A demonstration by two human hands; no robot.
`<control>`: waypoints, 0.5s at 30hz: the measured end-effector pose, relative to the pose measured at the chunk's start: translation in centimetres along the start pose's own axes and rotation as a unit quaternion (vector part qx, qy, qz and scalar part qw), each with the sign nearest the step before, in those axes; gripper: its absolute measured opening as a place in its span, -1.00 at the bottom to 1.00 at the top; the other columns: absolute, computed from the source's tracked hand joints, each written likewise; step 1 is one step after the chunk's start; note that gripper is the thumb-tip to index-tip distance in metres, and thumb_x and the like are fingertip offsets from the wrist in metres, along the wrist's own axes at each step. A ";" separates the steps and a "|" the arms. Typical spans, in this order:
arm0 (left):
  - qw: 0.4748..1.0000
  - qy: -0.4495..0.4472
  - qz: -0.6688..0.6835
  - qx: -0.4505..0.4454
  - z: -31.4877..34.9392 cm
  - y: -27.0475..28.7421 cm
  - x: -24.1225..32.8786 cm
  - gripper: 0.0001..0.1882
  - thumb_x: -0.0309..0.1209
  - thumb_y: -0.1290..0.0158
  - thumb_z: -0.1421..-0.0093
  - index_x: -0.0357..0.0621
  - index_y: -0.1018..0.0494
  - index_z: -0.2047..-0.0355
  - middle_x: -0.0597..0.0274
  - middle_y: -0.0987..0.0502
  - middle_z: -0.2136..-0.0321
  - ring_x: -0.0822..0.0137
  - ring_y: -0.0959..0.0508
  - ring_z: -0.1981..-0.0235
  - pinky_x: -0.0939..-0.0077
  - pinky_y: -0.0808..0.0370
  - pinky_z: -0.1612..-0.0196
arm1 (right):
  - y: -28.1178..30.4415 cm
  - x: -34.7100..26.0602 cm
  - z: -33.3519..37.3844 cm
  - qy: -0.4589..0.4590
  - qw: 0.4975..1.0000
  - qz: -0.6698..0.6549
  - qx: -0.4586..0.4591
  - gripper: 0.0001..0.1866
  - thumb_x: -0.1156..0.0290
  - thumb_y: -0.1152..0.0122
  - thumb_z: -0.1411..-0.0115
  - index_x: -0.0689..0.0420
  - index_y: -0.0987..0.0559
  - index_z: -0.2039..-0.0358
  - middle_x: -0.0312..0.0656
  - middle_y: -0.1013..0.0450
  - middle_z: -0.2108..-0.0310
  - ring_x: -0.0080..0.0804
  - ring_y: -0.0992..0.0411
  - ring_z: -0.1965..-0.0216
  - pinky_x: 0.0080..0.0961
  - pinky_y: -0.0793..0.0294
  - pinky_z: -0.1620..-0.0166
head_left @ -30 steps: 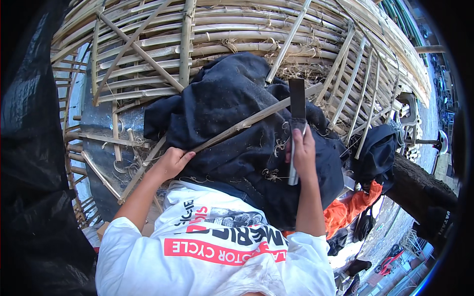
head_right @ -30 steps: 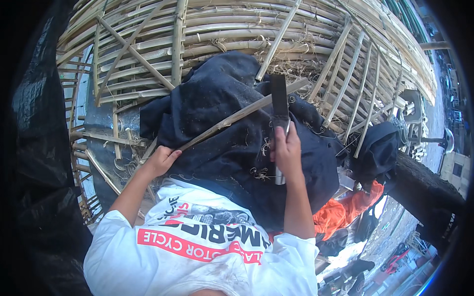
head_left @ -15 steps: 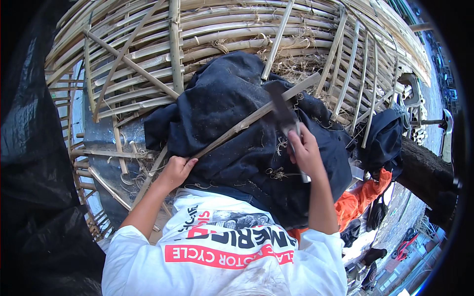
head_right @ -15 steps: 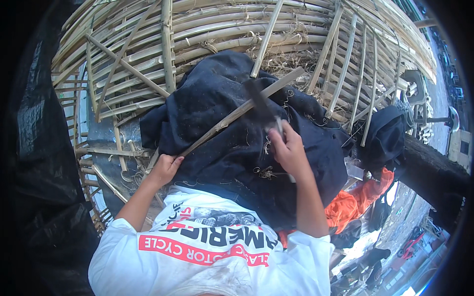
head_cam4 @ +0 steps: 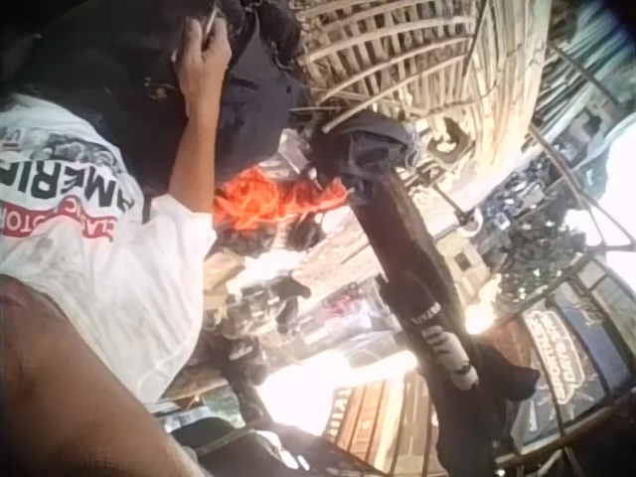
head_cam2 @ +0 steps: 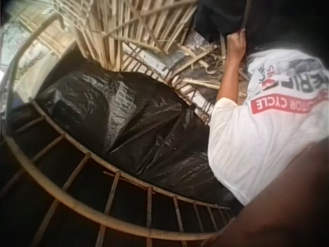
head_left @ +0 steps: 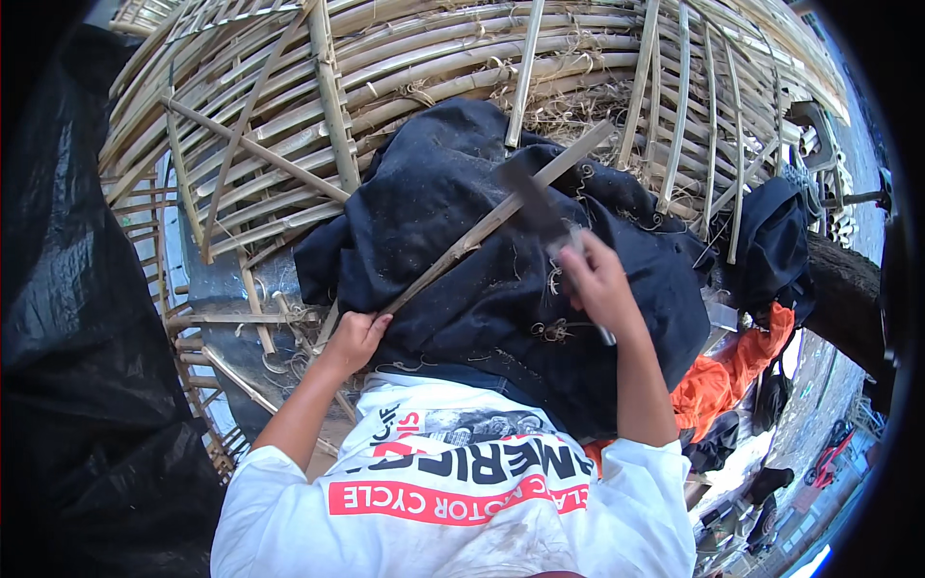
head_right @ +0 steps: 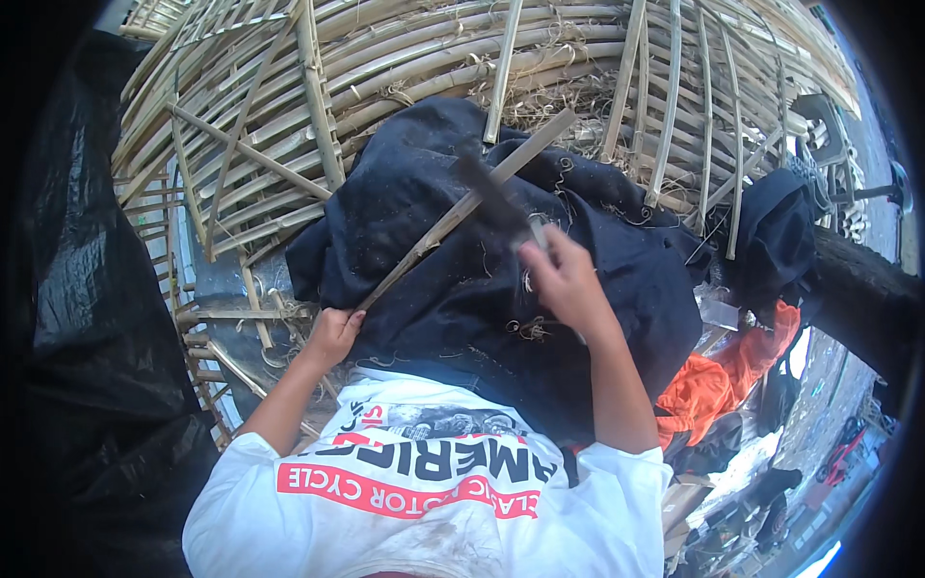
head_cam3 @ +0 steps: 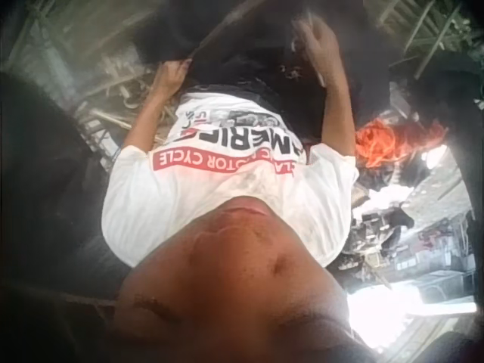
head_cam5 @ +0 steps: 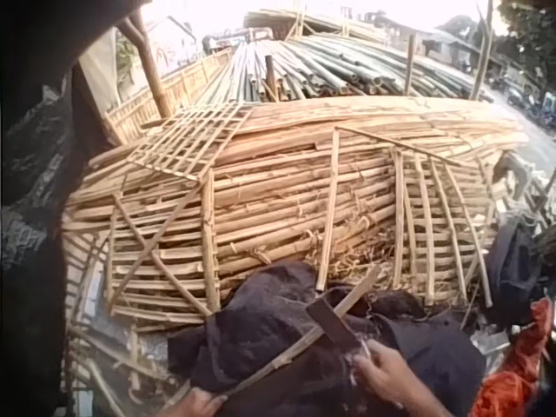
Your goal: The person trims a strip of bamboo by hand using a cleaver, striking and shaving the wood while holding it against a dark cloth over a large bamboo structure.
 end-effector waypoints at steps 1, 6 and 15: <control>1.000 -0.005 0.006 0.000 -0.5 -0.3 0.0 -0.56 -0.23 0.02 -0.35 -0.43 -0.45 0.50 -0.29 -0.43 0.61 -0.27 -0.49 0.50 0.15 -0.36 0.50 | -0.2 0.4 -0.1 -0.005 0.994 -0.083 0.075 -0.68 0.22 -0.06 -0.34 0.27 -0.38 0.14 -0.09 -0.38 0.63 -0.40 -0.37 0.63 -0.35 -0.37 0.51; 1.000 -0.001 -0.016 -0.016 0.3 0.2 -0.9 -0.57 -0.24 0.04 -0.36 -0.43 -0.44 0.48 -0.30 -0.43 0.58 -0.29 -0.48 0.47 0.15 -0.37 0.48 | -1.3 1.2 0.1 0.048 0.996 0.069 -0.036 -0.68 0.18 -0.07 -0.34 0.23 -0.43 0.17 -0.25 -0.37 0.63 -0.50 -0.32 0.68 -0.49 -0.33 0.56; 0.999 -0.007 -0.031 -0.024 -0.3 0.1 -0.1 -0.56 -0.24 0.06 -0.37 -0.43 -0.45 0.47 -0.33 -0.42 0.57 -0.34 -0.45 0.43 0.14 -0.37 0.46 | -0.3 0.8 -0.3 -0.005 1.000 -0.014 -0.008 -0.70 0.18 -0.08 -0.33 0.19 -0.45 0.18 -0.22 -0.39 0.61 -0.54 -0.37 0.59 -0.46 -0.37 0.47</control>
Point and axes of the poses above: each hand's wrist, its own z-axis away from the middle knuckle, its own y-axis out of the back of the hand, x = y × z, the point moved 2 cm from there along -z, towards the middle knuckle
